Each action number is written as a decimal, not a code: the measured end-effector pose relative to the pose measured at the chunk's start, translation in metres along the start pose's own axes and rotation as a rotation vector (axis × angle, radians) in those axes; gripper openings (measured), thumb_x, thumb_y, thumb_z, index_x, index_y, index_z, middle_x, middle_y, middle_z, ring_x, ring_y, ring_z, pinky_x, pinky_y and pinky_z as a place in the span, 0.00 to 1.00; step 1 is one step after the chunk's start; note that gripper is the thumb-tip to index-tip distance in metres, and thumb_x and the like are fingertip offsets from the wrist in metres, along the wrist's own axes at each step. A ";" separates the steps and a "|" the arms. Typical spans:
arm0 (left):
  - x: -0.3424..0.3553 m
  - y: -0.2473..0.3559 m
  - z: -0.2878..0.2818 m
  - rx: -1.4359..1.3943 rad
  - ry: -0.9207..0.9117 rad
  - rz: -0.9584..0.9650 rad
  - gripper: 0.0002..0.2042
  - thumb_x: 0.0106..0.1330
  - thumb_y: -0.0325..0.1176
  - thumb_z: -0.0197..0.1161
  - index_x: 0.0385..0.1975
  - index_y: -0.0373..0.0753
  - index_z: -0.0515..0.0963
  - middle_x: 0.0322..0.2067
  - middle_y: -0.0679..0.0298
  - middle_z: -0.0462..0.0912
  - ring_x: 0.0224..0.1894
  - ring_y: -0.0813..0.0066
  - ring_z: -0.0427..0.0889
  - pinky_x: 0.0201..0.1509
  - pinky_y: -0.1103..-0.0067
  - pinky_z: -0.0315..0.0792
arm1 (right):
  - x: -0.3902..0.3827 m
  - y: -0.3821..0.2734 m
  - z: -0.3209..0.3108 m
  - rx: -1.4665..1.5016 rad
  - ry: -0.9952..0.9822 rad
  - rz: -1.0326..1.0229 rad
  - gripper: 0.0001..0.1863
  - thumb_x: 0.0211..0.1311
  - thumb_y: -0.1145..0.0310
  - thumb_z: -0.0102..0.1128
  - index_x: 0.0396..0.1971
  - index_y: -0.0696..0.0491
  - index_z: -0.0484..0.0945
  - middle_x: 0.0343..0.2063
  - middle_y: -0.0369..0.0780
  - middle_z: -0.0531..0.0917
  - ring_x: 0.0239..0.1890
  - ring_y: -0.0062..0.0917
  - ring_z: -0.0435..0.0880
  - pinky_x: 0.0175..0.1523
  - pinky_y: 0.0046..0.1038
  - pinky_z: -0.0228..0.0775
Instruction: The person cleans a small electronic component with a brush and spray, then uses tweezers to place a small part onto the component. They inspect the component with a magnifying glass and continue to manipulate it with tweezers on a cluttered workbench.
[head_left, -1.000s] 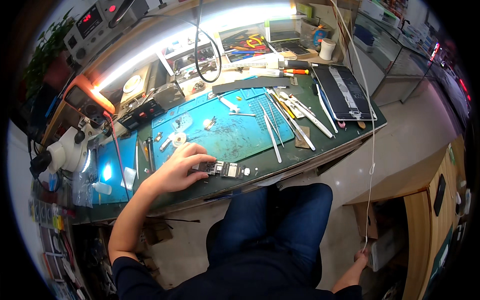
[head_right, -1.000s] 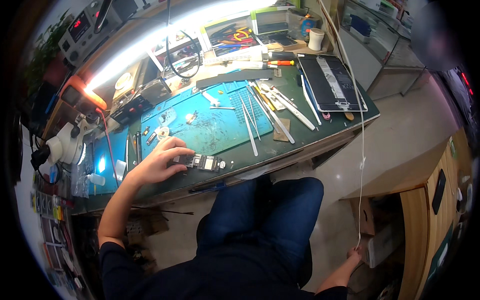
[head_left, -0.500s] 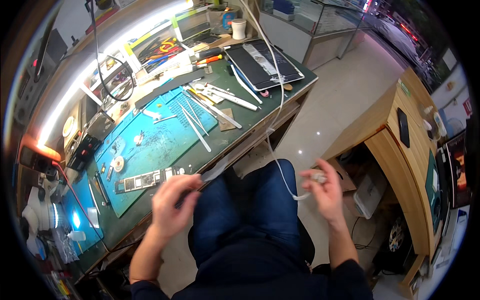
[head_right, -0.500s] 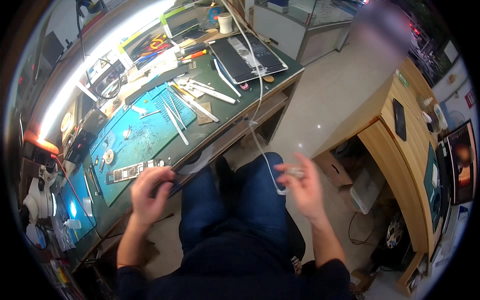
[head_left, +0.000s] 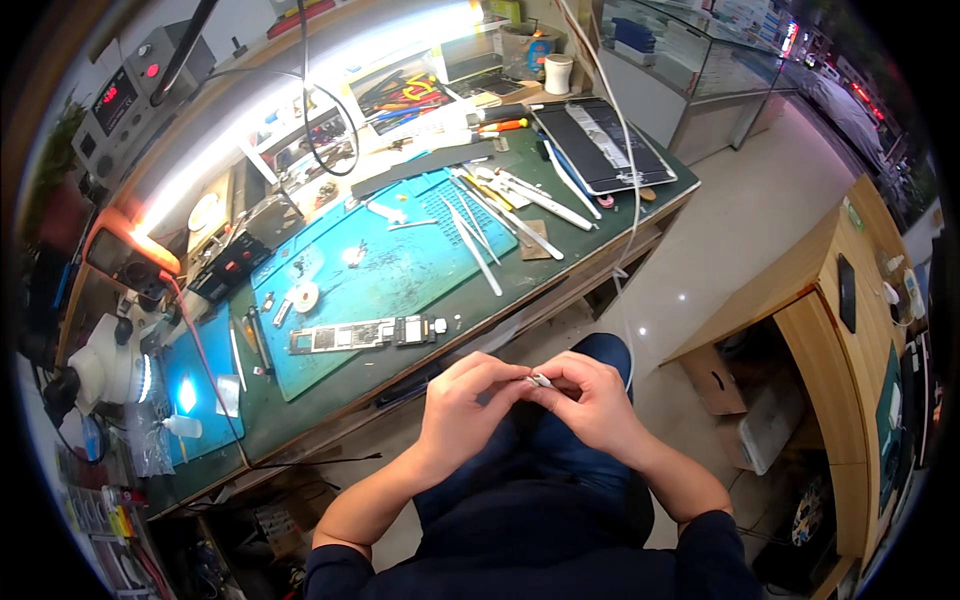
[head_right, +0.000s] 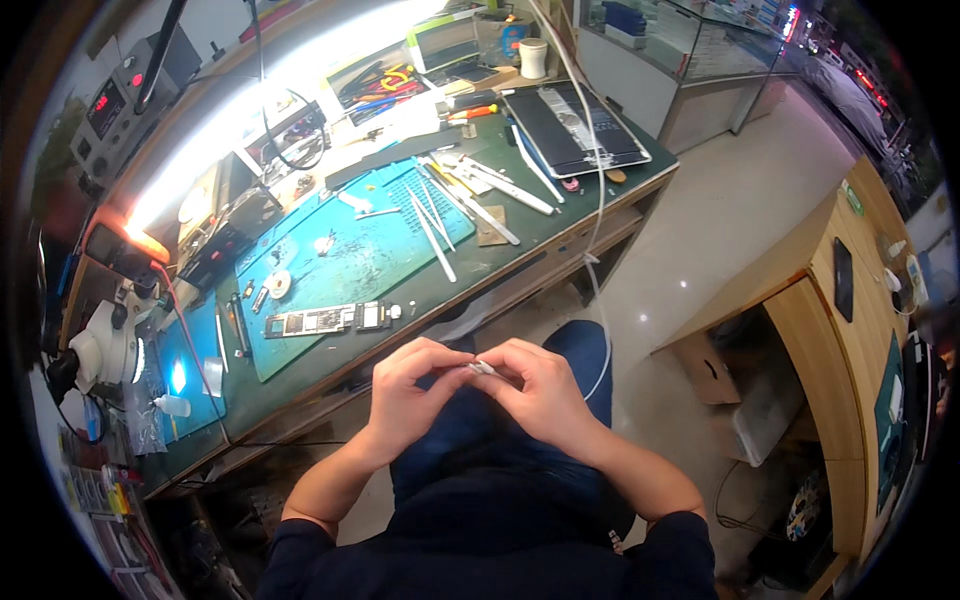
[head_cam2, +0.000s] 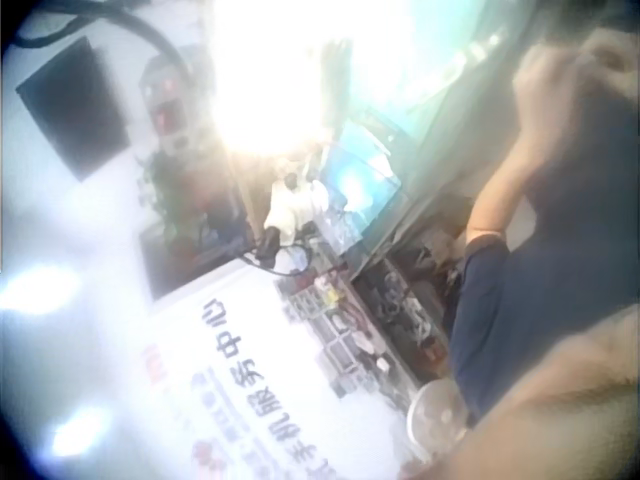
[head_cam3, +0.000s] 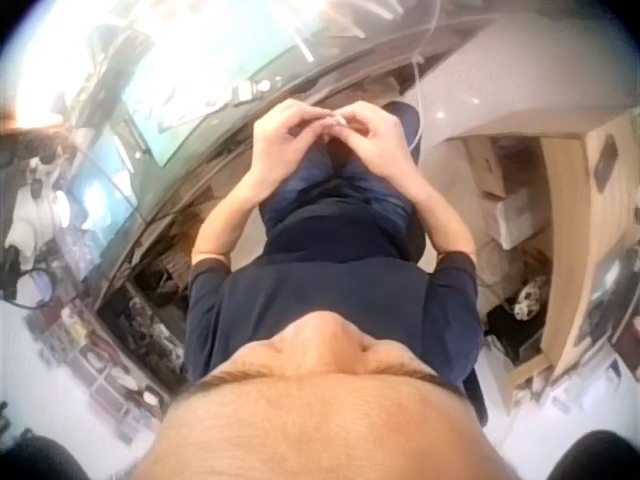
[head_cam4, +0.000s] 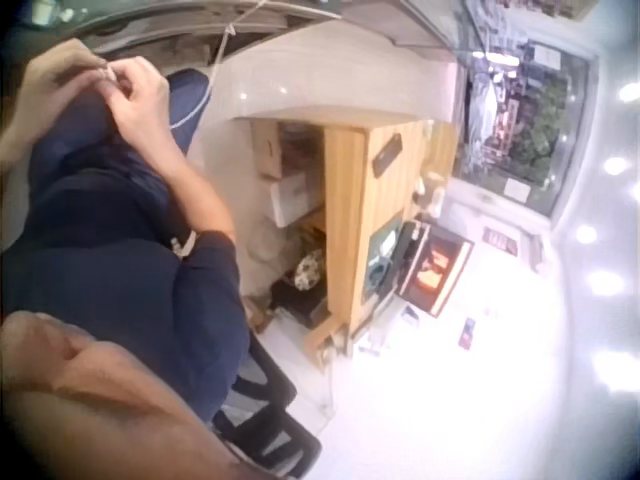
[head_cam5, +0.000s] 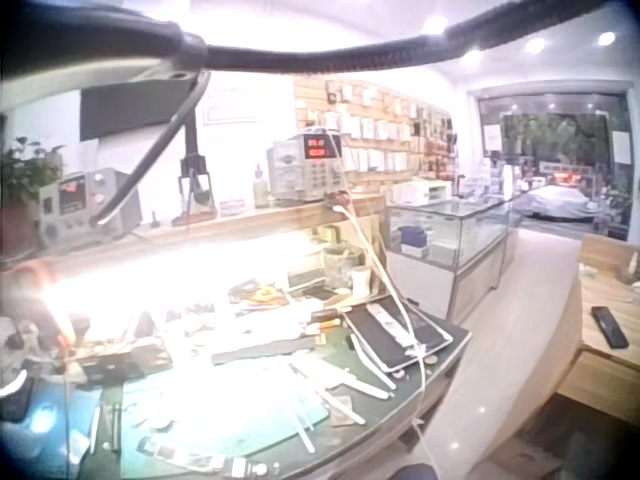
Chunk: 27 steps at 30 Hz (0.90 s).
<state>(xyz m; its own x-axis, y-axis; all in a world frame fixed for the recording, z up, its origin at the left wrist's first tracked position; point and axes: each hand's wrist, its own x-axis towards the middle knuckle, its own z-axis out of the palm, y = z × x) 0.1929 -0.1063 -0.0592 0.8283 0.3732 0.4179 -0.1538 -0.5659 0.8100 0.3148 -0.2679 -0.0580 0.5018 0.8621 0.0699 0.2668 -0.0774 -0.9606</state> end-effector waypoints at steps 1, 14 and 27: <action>-0.005 0.000 -0.001 0.025 0.006 -0.045 0.08 0.60 0.26 0.75 0.39 0.37 0.87 0.31 0.61 0.86 0.30 0.71 0.86 0.35 0.78 0.80 | 0.000 0.000 0.002 -0.166 0.032 -0.045 0.09 0.68 0.73 0.66 0.45 0.59 0.83 0.37 0.40 0.87 0.35 0.26 0.87 0.41 0.26 0.78; 0.034 -0.019 -0.097 0.717 -0.268 0.075 0.33 0.56 0.35 0.76 0.63 0.35 0.73 0.55 0.55 0.80 0.60 0.55 0.76 0.64 0.66 0.71 | 0.043 0.001 0.018 -0.088 0.086 -0.059 0.10 0.68 0.68 0.67 0.44 0.56 0.82 0.31 0.44 0.87 0.31 0.30 0.88 0.37 0.29 0.77; 0.064 -0.022 -0.128 0.439 -0.603 -0.138 0.30 0.55 0.32 0.77 0.60 0.40 0.76 0.44 0.60 0.77 0.53 0.63 0.77 0.57 0.70 0.74 | 0.060 -0.001 0.014 -0.102 0.063 -0.080 0.10 0.67 0.67 0.66 0.43 0.56 0.83 0.33 0.45 0.87 0.32 0.36 0.87 0.38 0.32 0.77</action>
<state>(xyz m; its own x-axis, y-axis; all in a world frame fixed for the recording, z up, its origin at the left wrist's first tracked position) 0.1805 0.0239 0.0026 0.9949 0.0670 -0.0750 0.0972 -0.8311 0.5475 0.3329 -0.2087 -0.0568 0.5253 0.8346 0.1655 0.3886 -0.0623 -0.9193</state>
